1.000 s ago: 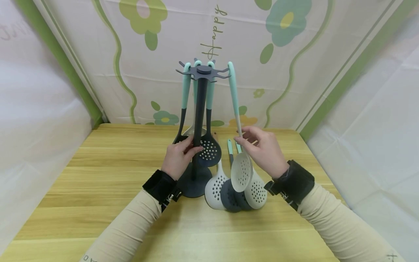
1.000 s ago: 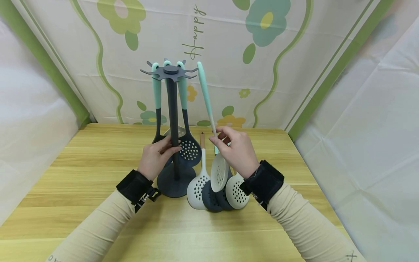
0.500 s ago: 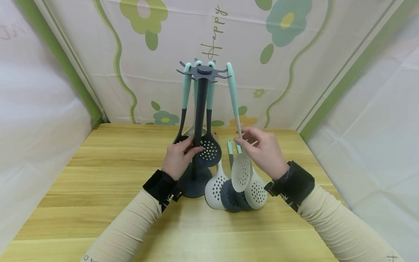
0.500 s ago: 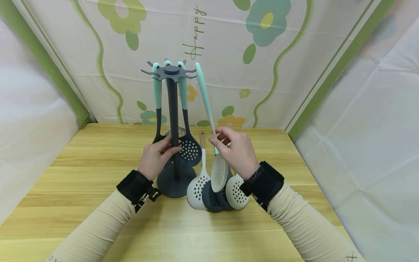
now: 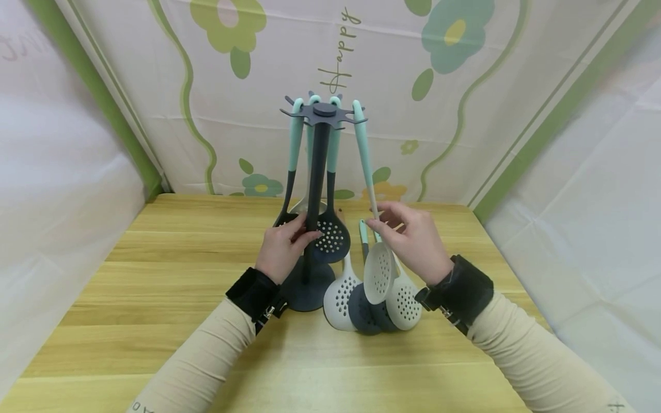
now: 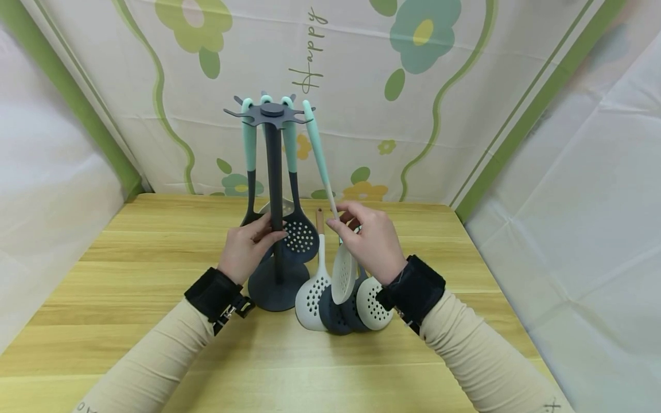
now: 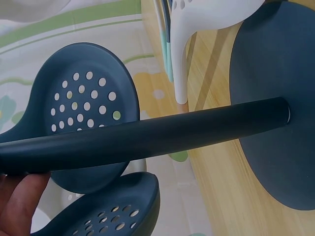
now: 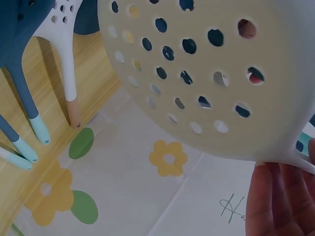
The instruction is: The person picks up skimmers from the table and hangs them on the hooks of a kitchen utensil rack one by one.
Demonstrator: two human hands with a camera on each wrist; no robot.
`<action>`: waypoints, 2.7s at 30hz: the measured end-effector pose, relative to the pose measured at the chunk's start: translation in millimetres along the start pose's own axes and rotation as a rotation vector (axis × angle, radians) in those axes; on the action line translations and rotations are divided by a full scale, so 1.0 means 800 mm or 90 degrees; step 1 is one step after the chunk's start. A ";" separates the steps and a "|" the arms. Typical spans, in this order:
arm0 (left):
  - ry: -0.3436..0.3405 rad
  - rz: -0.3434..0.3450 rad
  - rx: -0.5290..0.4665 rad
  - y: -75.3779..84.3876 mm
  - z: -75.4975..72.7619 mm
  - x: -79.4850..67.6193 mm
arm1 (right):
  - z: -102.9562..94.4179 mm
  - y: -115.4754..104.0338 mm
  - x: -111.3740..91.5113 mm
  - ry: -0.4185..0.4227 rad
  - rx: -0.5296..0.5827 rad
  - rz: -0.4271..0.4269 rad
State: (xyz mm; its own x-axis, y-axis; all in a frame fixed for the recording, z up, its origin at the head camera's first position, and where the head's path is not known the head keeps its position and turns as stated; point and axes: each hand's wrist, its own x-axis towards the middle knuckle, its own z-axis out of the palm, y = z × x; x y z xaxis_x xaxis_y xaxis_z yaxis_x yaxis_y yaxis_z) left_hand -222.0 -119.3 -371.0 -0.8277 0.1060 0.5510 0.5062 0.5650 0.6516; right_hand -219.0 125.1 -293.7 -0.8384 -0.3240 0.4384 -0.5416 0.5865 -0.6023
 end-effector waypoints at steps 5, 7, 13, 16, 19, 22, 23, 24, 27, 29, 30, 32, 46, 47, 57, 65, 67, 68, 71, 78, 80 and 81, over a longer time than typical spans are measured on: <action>0.002 0.002 -0.002 -0.001 0.001 0.000 | 0.003 0.000 0.001 0.003 0.002 -0.002; 0.002 0.002 -0.001 -0.002 0.001 0.000 | 0.003 -0.001 0.001 0.002 0.005 0.000; 0.000 0.005 0.003 -0.002 0.002 0.001 | 0.006 -0.004 0.002 -0.002 0.010 0.006; 0.005 0.013 0.001 -0.002 0.002 0.001 | 0.008 -0.005 0.003 -0.001 0.011 -0.001; 0.008 0.018 -0.001 -0.003 0.003 0.001 | 0.009 -0.006 0.003 0.000 0.010 -0.007; 0.008 0.016 -0.004 -0.004 0.003 0.001 | 0.010 -0.006 0.003 0.000 0.013 -0.007; 0.008 0.015 -0.003 -0.004 0.002 0.001 | 0.011 -0.007 0.003 -0.001 0.015 -0.005; 0.008 0.015 -0.003 -0.004 0.002 0.001 | 0.011 -0.007 0.003 -0.002 0.017 -0.005; 0.008 0.014 -0.002 -0.003 0.002 0.001 | 0.013 -0.009 0.003 -0.010 0.025 -0.002; 0.009 0.016 0.001 -0.004 0.002 0.001 | 0.014 -0.011 0.003 -0.015 0.029 0.000; 0.009 0.016 0.002 -0.005 0.003 0.001 | 0.015 -0.011 0.003 -0.017 0.032 0.000; 0.009 0.016 0.003 -0.004 0.002 0.001 | 0.016 -0.013 0.003 -0.019 0.034 0.000; 0.009 0.018 0.015 -0.004 0.003 0.002 | 0.029 -0.019 0.007 -0.022 0.060 -0.018; 0.009 0.017 0.016 -0.003 0.002 0.002 | 0.030 -0.018 0.008 -0.024 0.061 -0.016; 0.009 0.015 0.012 -0.003 0.002 0.002 | 0.037 -0.017 0.010 -0.036 0.062 0.001; 0.010 0.011 0.010 -0.004 0.003 0.001 | 0.042 -0.015 0.014 -0.034 0.046 0.000; 0.011 0.011 0.010 -0.003 0.002 0.001 | 0.043 -0.014 0.014 -0.033 0.047 0.000; 0.011 0.012 0.009 -0.003 0.002 0.001 | 0.044 -0.014 0.015 -0.033 0.047 0.001; 0.012 0.014 0.008 -0.004 0.003 0.001 | 0.045 -0.012 0.015 -0.037 0.050 0.006; 0.015 0.018 0.013 -0.005 0.003 0.002 | 0.048 -0.008 0.017 -0.041 0.054 0.009; 0.017 0.021 0.012 -0.005 0.003 0.002 | 0.048 -0.007 0.017 -0.038 0.057 0.007; 0.017 0.022 0.011 -0.005 0.003 0.001 | 0.049 -0.007 0.017 -0.038 0.060 0.008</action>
State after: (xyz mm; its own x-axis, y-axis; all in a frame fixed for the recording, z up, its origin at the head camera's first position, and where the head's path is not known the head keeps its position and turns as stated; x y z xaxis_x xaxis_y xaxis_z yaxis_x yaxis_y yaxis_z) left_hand -225.4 -119.7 -374.0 -0.8030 0.1042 0.5868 0.5298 0.5757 0.6228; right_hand -230.0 88.5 -310.2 -0.8458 -0.3627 0.3912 -0.5320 0.5197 -0.6685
